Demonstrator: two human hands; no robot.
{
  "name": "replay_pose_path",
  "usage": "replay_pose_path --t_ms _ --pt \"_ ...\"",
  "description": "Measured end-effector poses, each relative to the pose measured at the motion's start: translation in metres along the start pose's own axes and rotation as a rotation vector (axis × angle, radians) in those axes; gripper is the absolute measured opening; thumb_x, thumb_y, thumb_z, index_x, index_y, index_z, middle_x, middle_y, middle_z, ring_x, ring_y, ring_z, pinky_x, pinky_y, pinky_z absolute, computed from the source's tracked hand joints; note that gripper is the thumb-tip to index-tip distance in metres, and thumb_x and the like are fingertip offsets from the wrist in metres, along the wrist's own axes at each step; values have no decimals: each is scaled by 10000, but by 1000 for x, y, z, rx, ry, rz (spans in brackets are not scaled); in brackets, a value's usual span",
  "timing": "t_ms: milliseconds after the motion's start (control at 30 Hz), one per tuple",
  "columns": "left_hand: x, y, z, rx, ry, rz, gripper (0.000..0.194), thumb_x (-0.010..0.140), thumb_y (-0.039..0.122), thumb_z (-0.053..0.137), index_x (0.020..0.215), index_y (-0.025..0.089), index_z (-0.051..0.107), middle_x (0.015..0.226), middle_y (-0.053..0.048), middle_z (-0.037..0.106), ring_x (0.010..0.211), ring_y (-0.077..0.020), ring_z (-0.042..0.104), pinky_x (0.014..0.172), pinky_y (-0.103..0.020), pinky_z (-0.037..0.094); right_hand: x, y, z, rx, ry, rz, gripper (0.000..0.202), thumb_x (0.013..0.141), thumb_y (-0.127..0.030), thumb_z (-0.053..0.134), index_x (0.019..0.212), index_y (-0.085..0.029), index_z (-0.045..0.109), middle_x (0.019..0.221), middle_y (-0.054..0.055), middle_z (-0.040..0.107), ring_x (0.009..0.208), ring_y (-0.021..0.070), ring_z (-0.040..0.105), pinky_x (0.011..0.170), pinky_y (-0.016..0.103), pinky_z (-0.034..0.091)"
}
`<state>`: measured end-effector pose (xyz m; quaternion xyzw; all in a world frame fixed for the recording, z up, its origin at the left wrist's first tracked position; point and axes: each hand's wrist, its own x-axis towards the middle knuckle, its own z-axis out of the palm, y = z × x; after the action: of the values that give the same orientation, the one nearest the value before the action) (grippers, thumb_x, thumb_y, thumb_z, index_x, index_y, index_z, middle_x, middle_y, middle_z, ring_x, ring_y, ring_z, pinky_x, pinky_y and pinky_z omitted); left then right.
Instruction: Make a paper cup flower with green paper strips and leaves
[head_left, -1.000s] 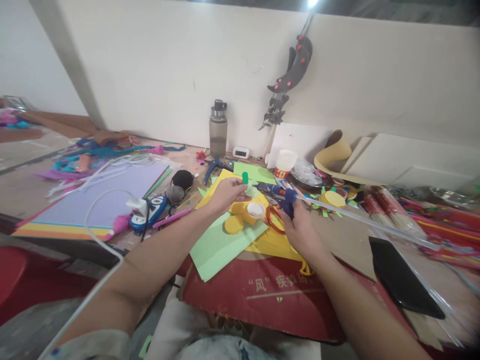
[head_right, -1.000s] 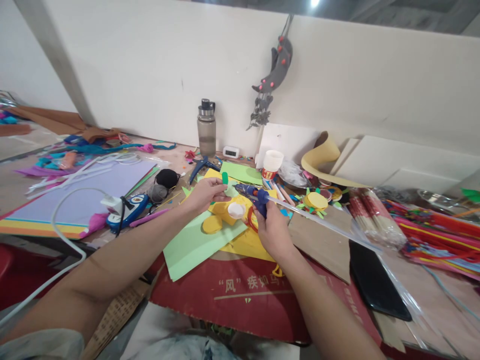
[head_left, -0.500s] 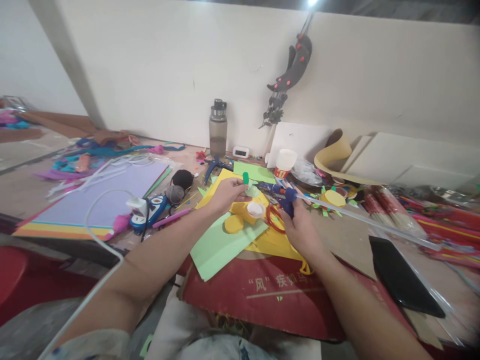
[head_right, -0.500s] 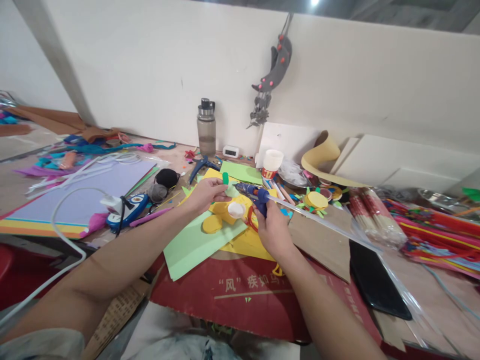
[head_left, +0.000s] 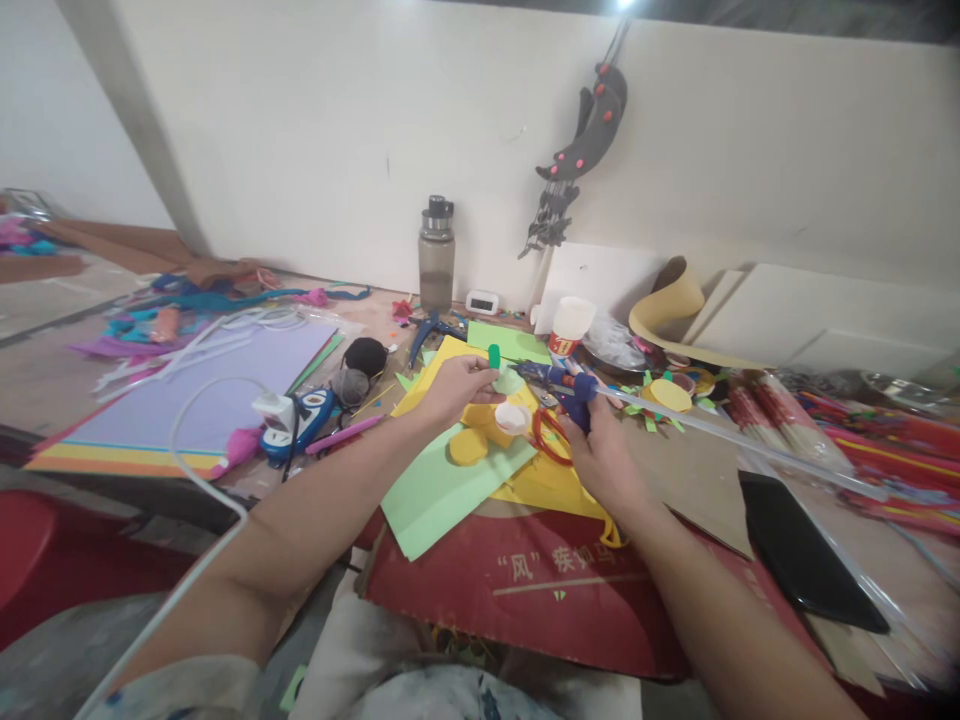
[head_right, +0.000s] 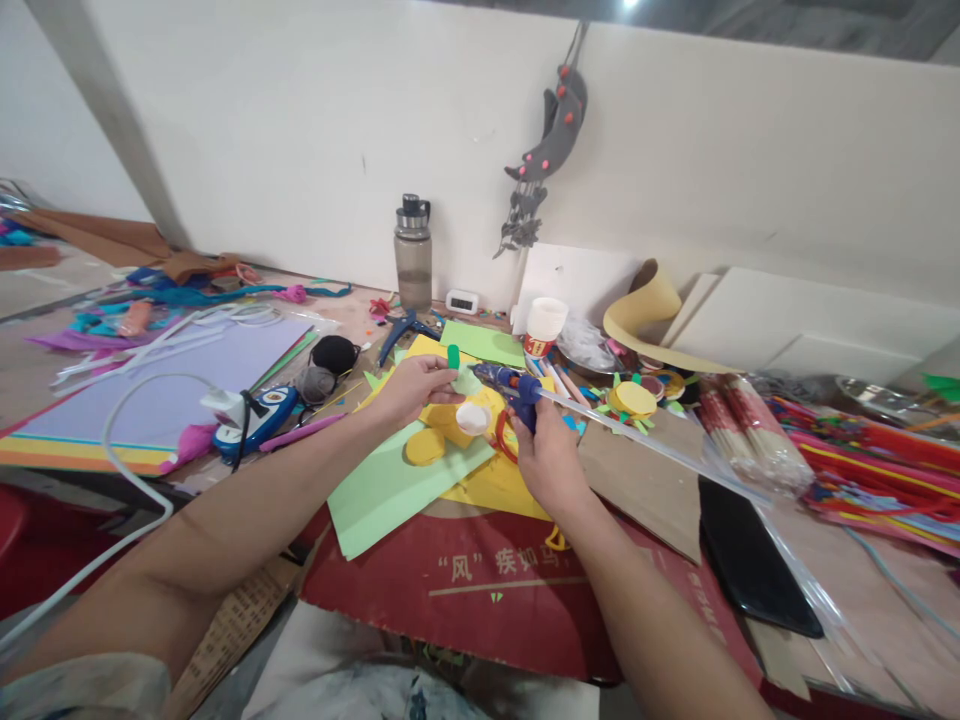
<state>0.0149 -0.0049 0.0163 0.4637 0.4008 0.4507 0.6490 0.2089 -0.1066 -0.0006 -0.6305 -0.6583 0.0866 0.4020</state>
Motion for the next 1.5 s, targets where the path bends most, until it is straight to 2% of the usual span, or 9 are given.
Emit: replay_pose_path --t_ms 267,400,533,833,1067,1200,1300,1367,1500 --pt "1 1 0 -3 16 5 196 784 89 723 711 114 543 578 13 574 535 -103 640 709 -335 634 1 -5 -2 5 -36 -44 390 921 -375 464 1268 -207 524 1032 150 694 1053 341 640 971 516 472" --pt "3 3 -2 2 32 1 193 794 92 711 719 118 536 561 22 563 528 -105 642 723 -342 633 0 -3 -1 9 -20 -5 426 916 -387 457 1287 -187 515 1078 166 686 1068 347 634 954 528 476" --pt "1 3 -1 15 -6 6 195 797 88 708 703 113 539 557 21 555 525 -101 635 720 -340 635 0 -2 -1 15 -9 9 465 914 -391 455 1317 -163 496 1127 178 675 1075 341 631 956 532 472" --pt "4 3 -4 3 11 9 208 811 75 689 696 120 521 529 35 534 495 -92 623 690 -320 634 0 -2 -1 4 -10 -11 366 907 -387 461 1211 -195 532 1084 170 673 1110 364 620 963 543 463" --pt "3 3 -3 15 -6 -5 194 797 91 715 713 112 541 559 19 567 513 -94 633 688 -308 634 3 0 -2 58 33 -18 422 881 -343 500 1270 -181 525 1130 150 666 1026 309 638 901 474 497" --pt "2 4 -3 33 -13 11 195 809 81 696 707 117 534 546 30 549 509 -92 633 665 -283 628 5 1 -1 173 59 -5 356 854 -360 538 1164 -188 572 1113 123 674 1028 279 613 923 455 484" --pt "2 4 -3 20 -7 16 185 832 62 656 717 121 525 555 26 552 529 -106 656 651 -266 621 7 3 -1 324 20 93 265 827 -370 562 1027 -196 579 927 73 688 796 213 600 754 377 514" --pt "2 5 -3 6 -2 18 191 831 61 660 719 125 519 553 32 542 527 -102 651 656 -266 621 8 6 0 440 -20 172 253 805 -384 590 982 -206 558 793 21 659 628 159 531 607 309 478" --pt "5 4 -5 1 -11 15 220 805 96 711 717 131 512 553 37 538 520 -91 633 678 -279 624 11 11 1 614 -33 212 307 770 -413 643 976 -228 509 744 -29 633 547 122 489 520 262 427"
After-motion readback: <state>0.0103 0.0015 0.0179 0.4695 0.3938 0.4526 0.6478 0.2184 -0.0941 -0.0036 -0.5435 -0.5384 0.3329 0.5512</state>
